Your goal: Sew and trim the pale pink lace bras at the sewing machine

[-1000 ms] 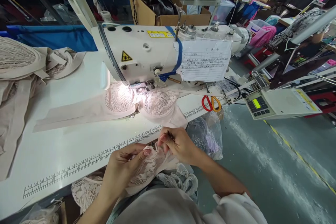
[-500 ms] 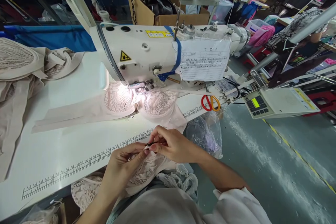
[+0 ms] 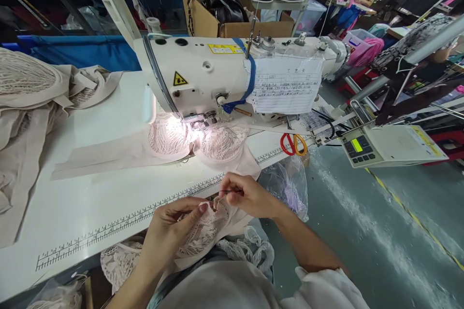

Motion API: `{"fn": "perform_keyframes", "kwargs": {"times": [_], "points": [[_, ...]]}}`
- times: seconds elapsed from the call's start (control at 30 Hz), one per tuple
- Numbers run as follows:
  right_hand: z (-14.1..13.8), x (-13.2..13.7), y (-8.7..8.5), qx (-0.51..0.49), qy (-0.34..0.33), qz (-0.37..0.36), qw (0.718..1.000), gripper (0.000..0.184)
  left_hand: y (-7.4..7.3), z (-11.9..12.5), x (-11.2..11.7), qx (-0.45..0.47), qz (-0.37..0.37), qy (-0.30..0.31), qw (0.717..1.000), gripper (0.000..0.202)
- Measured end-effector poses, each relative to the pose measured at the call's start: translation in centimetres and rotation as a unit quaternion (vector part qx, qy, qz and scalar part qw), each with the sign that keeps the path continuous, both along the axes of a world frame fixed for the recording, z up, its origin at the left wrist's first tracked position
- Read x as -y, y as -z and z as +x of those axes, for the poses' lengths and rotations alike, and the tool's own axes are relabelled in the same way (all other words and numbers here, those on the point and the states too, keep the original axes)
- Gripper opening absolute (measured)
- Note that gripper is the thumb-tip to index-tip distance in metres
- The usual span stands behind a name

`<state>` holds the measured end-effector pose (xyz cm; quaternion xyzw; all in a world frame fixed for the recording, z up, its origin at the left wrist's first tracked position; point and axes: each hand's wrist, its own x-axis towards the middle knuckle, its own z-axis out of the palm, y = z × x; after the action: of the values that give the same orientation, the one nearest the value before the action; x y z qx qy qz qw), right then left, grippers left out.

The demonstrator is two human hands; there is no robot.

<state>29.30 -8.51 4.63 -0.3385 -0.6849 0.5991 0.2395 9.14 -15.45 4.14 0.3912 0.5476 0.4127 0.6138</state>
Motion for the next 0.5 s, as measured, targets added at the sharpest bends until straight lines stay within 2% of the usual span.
{"fn": "perform_keyframes", "kwargs": {"times": [0.07,0.17,0.3,0.5], "points": [[0.7,-0.3,0.8,0.078,-0.059,0.025,0.995,0.054,-0.1,-0.1,0.0,0.015,-0.008,-0.025,1.0,0.026],[1.5,-0.4,1.9,0.191,-0.109,0.057,0.974,0.039,-0.1,-0.3,0.0,0.04,-0.005,-0.046,0.998,0.027],[1.6,-0.2,2.3,0.152,-0.077,0.072,0.983,0.032,-0.3,-0.4,-0.2,0.057,-0.007,-0.038,0.998,0.03],[0.5,-0.6,2.0,0.151,-0.14,0.029,0.978,0.027,-0.5,-0.4,-0.1,0.05,-0.015,-0.063,0.997,0.028]]}}
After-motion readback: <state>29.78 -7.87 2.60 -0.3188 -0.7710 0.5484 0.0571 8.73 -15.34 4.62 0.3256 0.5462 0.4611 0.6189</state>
